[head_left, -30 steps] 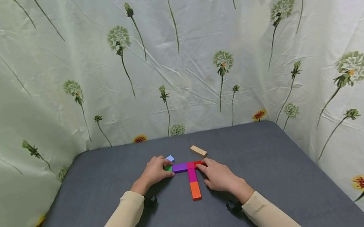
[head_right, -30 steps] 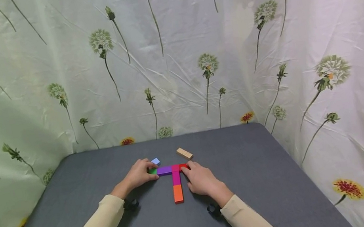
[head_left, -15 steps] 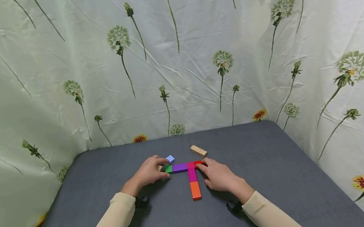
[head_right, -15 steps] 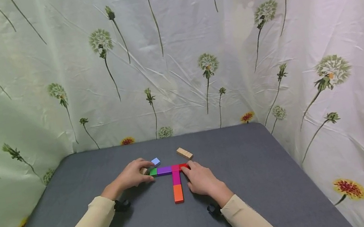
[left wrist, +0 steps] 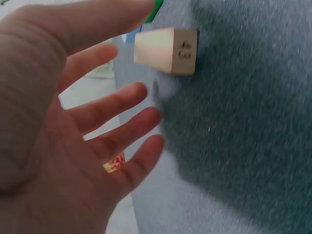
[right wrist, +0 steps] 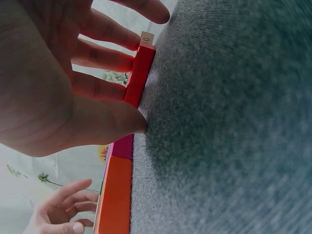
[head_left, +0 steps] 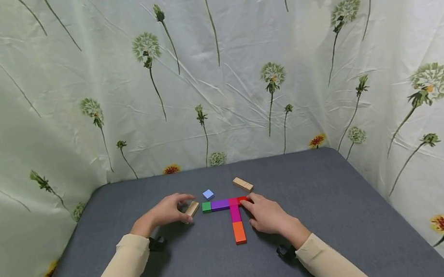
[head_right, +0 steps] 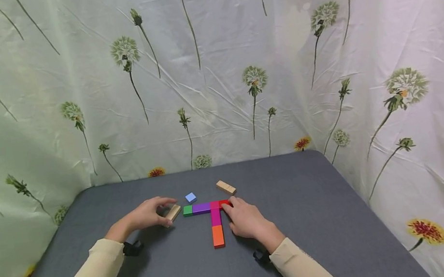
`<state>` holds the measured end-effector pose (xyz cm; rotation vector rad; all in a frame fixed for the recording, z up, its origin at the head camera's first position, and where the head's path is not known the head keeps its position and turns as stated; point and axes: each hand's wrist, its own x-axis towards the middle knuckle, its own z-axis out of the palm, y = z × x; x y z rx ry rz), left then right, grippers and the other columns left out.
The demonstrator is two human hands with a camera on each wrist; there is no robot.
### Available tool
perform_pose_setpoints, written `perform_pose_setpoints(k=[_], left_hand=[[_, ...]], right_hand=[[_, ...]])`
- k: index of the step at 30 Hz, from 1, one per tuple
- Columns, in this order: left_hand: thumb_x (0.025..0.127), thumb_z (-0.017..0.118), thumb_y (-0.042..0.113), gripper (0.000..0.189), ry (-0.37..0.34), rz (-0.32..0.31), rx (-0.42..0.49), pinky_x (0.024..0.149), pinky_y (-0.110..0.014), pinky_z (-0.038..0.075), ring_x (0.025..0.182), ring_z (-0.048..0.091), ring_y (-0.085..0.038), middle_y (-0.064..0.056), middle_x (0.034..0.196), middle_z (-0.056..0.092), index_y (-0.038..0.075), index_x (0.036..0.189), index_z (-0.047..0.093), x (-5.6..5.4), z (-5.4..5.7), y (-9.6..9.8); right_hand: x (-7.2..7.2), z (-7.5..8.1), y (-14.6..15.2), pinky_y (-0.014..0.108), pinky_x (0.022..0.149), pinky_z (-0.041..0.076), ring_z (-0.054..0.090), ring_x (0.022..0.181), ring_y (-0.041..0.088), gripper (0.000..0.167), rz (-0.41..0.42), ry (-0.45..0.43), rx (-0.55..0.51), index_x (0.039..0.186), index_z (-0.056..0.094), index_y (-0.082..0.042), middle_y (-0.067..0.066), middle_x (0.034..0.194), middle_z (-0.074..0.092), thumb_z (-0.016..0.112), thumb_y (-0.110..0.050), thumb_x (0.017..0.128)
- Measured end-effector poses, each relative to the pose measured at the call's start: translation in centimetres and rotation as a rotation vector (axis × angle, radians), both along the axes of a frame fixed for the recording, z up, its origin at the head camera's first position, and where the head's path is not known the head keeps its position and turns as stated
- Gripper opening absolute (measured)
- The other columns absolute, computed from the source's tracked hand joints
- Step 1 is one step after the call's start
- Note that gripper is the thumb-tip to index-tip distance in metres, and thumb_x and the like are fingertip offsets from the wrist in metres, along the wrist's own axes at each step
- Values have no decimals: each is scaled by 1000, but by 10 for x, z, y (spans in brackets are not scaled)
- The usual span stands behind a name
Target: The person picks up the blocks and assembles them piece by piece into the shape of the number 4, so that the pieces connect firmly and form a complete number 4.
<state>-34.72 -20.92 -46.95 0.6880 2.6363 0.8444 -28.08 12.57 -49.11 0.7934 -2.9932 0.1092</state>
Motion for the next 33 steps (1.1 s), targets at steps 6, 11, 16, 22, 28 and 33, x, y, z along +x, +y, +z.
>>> perform_pose_setpoints(k=[6,11,16,22,28,33], left_hand=[[81,87,21,74,-66,-19,-48,91,-50,44,111,53,-27,-11,122,58,19,147,54,-5,0,-5],[80,87,22,79,-78,-38,-79,84,-46,40,101,48,-27,-12,110,54,15,150,50,-9,-1,-5],[80,87,27,77,-45,-66,-124,82,-45,39,98,46,-27,-13,109,51,15,147,52,-10,-4,-6],[78,89,27,68,-23,-36,-124,82,-46,40,98,46,-26,-9,108,50,22,139,59,-12,-9,-7],[76,90,25,68,-32,18,-75,75,-40,39,87,48,-22,-7,99,53,25,137,58,-10,-13,-7],[77,89,15,74,-59,58,56,73,-40,46,82,58,-19,-4,95,63,19,140,51,-8,-16,-7]], right_hand=[[-1,-1,1,41,87,53,55,109,22,58,-13,-1,12,146,53,-13,12,132,53,71,-25,93],[-1,-1,1,40,86,53,55,108,21,58,-9,-1,17,147,53,-13,11,131,53,71,-25,93],[-2,-1,0,40,86,53,55,107,21,59,-6,-4,14,147,53,-13,11,131,53,72,-26,93],[-3,-3,0,40,87,53,55,108,20,59,-9,-8,1,147,53,-13,11,131,53,72,-25,93],[-4,-3,0,40,86,53,55,108,21,59,-19,-21,3,147,53,-14,11,132,53,72,-26,92],[-3,-4,-1,40,87,53,55,108,21,59,-25,-13,7,146,54,-13,11,131,53,73,-26,92]])
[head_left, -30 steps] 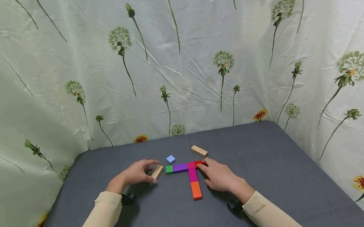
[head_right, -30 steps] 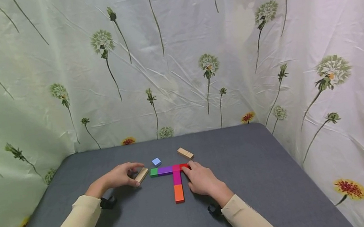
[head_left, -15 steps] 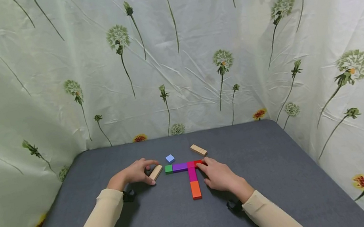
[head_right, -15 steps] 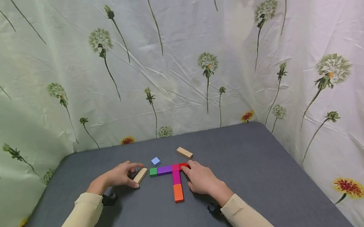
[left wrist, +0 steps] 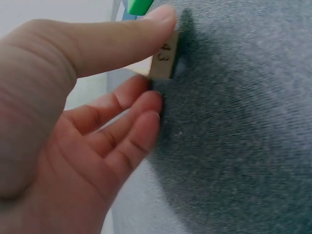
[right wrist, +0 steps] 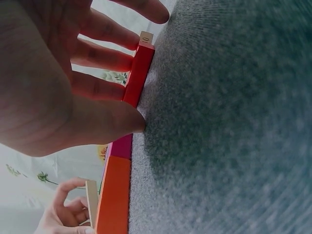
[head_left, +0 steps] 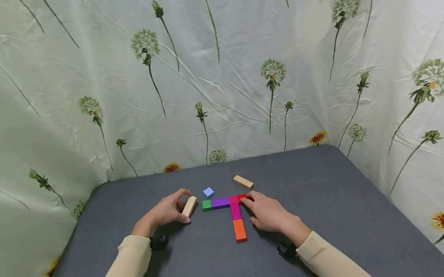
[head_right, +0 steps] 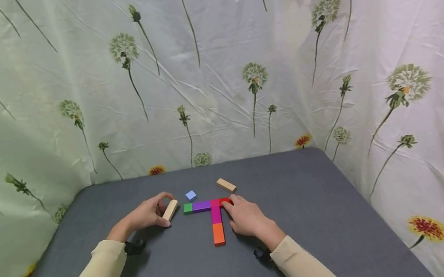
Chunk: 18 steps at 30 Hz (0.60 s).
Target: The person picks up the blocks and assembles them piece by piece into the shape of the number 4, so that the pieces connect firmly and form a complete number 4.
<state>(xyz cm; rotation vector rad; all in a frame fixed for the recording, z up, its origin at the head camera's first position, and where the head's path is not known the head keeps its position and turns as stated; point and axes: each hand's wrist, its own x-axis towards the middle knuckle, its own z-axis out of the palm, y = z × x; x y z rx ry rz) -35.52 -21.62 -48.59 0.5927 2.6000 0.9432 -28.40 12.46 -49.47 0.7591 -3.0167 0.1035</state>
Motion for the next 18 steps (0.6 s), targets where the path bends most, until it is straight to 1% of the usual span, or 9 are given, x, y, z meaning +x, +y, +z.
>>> perform_pose_setpoints(k=[3,7,11,14,18], left_hand=[[79,88,13,71,18,18,51,78,-41,49,86,62,-18,-2,97,67,17,139,50,1,-3,-1],[83,84,14,62,44,26,81,79,-41,49,87,63,-18,-1,96,68,17,136,52,-1,-7,0],[89,78,12,52,42,45,123,73,-38,49,80,61,-20,-3,91,67,17,135,55,-1,-10,2],[94,72,10,43,39,50,144,67,-37,48,75,60,-21,-4,88,66,17,134,59,-2,-9,7],[97,68,9,39,32,36,114,64,-36,46,71,57,-19,-4,85,65,18,134,64,-7,-7,15]], right_hand=[[0,0,-1,40,87,53,55,109,21,58,-3,5,3,146,54,-14,11,131,53,72,-26,92],[1,-1,0,41,87,53,55,111,22,58,-5,7,-3,146,54,-13,11,132,52,72,-25,92],[1,-1,0,41,88,53,55,111,22,58,1,8,-11,146,54,-13,12,133,52,72,-25,92],[1,0,0,41,87,54,55,110,22,58,5,15,-12,146,54,-12,12,132,52,72,-25,92],[0,0,0,41,85,54,55,109,22,58,10,24,-11,146,54,-12,12,132,52,72,-24,92]])
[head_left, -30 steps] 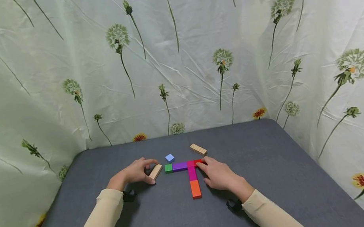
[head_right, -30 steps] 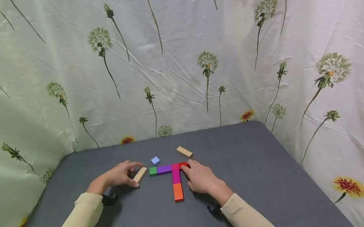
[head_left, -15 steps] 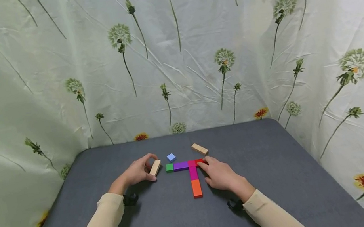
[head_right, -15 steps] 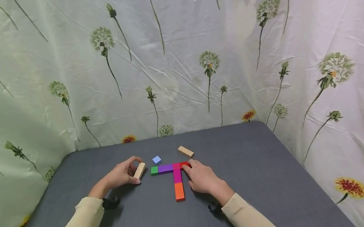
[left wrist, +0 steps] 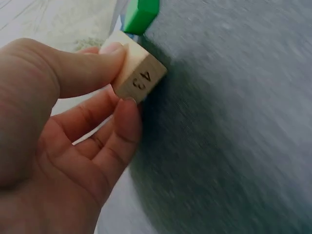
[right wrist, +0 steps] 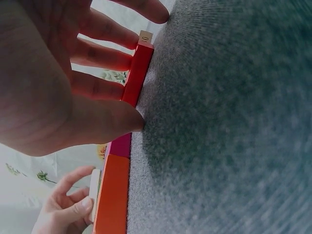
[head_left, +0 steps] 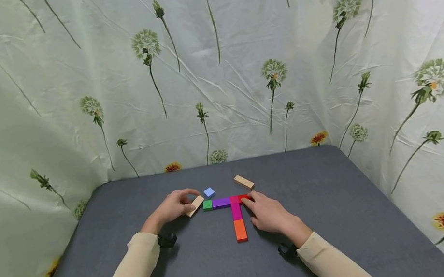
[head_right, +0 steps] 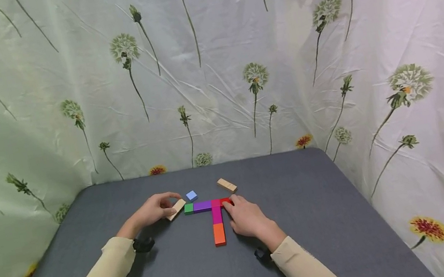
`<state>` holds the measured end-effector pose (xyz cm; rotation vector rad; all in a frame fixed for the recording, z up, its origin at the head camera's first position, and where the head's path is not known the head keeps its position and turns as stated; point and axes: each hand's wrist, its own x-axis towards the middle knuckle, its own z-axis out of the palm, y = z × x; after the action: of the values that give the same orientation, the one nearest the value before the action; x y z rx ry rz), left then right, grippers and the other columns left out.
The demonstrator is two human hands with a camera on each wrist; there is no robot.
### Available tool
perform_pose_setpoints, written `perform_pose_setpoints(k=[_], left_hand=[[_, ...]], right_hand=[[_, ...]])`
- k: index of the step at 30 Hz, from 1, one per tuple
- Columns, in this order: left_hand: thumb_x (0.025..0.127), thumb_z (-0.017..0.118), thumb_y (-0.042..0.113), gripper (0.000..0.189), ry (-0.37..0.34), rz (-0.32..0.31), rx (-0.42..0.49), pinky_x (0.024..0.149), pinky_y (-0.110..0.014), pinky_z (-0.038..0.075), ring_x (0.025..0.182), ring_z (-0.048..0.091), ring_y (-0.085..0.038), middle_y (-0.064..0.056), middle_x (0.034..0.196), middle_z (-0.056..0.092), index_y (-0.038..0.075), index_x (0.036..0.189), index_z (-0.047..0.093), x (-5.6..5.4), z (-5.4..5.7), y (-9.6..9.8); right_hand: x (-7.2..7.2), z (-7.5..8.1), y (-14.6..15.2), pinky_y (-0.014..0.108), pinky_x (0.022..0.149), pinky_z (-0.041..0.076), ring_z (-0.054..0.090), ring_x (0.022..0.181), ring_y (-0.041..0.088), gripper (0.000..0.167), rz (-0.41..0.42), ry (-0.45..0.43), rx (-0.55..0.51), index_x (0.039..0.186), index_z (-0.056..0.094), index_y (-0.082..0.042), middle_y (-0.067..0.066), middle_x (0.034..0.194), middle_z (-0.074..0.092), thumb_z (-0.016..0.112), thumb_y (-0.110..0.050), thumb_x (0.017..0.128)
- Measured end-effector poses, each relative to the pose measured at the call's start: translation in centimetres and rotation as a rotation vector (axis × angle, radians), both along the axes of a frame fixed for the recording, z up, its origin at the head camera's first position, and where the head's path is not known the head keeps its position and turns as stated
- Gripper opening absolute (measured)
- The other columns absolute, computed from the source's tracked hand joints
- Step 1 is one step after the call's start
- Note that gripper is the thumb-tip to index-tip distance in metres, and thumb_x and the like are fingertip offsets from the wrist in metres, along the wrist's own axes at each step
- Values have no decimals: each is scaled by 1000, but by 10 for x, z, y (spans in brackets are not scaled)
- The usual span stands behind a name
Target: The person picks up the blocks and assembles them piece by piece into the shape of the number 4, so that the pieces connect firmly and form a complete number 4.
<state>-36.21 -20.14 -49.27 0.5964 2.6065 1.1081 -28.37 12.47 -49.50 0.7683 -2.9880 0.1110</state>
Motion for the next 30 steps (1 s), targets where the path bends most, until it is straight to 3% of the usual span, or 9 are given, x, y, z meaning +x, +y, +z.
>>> perform_pose_setpoints(k=[9,20,30], left_hand=[[97,64,6,41,5,-20,-17,62,-35,45,69,56,-20,-6,87,65,10,138,61,-14,3,17],[98,66,9,42,-31,41,-8,69,-36,49,82,62,-20,-8,99,67,15,138,62,-29,5,31],[94,72,10,32,48,105,-37,66,-35,51,74,63,-18,-5,89,70,9,126,69,-32,0,40]], right_hand=[[0,0,0,40,85,54,55,109,21,59,1,-15,5,147,53,-13,11,132,52,72,-26,93],[-1,3,1,40,85,53,54,109,21,58,4,-17,-8,146,53,-13,11,131,52,72,-25,92],[-1,2,1,40,90,53,54,112,21,61,-6,-35,19,148,52,-14,11,135,52,72,-28,93]])
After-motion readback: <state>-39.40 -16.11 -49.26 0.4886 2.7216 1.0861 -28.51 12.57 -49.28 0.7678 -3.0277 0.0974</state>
